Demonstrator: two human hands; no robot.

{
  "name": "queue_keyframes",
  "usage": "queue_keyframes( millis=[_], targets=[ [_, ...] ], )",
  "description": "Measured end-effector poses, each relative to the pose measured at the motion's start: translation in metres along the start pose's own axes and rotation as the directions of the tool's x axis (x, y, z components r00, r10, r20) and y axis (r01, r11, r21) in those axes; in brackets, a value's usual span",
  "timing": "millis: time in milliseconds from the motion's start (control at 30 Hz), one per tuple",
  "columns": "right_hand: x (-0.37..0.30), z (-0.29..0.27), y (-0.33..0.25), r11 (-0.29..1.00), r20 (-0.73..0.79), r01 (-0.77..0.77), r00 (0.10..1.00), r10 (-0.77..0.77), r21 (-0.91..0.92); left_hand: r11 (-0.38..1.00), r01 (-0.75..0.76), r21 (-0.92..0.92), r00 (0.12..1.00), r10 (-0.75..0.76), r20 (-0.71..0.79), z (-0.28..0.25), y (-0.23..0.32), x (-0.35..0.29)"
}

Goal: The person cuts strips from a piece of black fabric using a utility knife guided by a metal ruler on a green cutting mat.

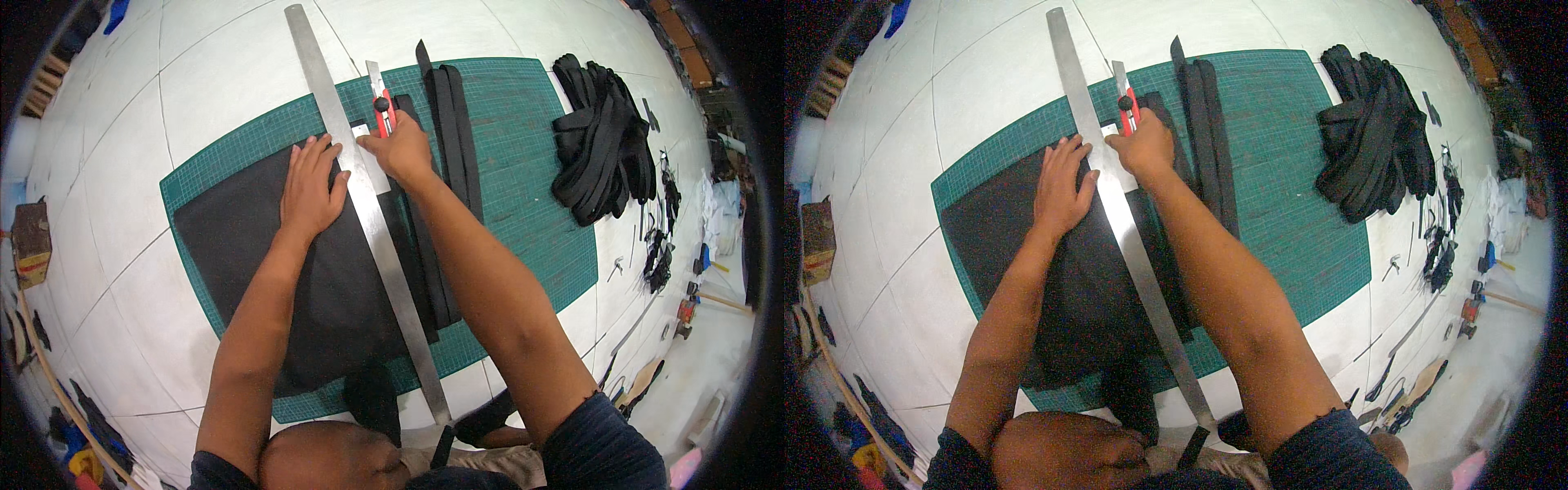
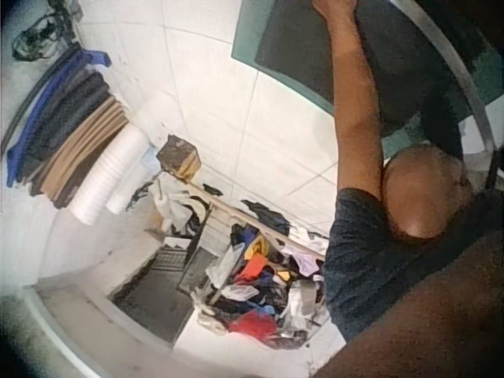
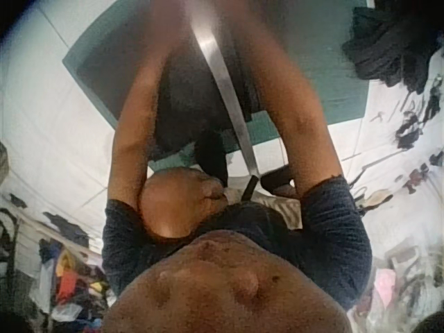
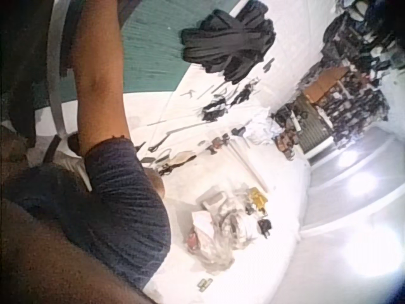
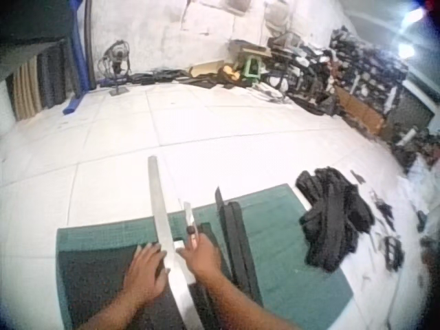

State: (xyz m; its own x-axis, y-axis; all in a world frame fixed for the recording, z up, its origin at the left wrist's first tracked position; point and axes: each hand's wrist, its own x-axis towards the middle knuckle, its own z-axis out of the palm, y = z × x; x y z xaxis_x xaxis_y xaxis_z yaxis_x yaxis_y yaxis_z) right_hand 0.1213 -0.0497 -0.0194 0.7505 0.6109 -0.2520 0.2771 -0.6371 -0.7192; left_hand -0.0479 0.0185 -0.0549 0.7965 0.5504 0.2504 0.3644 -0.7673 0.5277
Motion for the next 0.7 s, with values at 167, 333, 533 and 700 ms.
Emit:
queue_keyframes(
  millis=[167,333,533,700],
  targets=[
    [0.000,0.004,-0.001,0.999,-0.011,-0.005,1.000,0.005,-0.050,1.000,0.004,0.005,1.000,-0.004,-0.022,0.000,0.000,-0.002],
    [-0.008,-0.002,0.003,0.995,-0.058,0.058,0.996,-0.063,-0.078,0.999,-0.039,0.022,0.998,0.040,-0.041,0.006,-0.001,-0.001],
    [-0.078,-0.051,0.039,0.942,-0.076,0.115,0.993,-0.096,0.315,0.995,-0.059,0.086,0.998,0.059,-0.005,0.005,-0.010,-0.006],
    [-0.173,-0.136,0.147,0.941,-0.137,-0.101,0.979,0.151,0.322,0.987,-0.041,0.157,0.989,0.018,0.145,-0.008,-0.010,0.000]
  ],
)
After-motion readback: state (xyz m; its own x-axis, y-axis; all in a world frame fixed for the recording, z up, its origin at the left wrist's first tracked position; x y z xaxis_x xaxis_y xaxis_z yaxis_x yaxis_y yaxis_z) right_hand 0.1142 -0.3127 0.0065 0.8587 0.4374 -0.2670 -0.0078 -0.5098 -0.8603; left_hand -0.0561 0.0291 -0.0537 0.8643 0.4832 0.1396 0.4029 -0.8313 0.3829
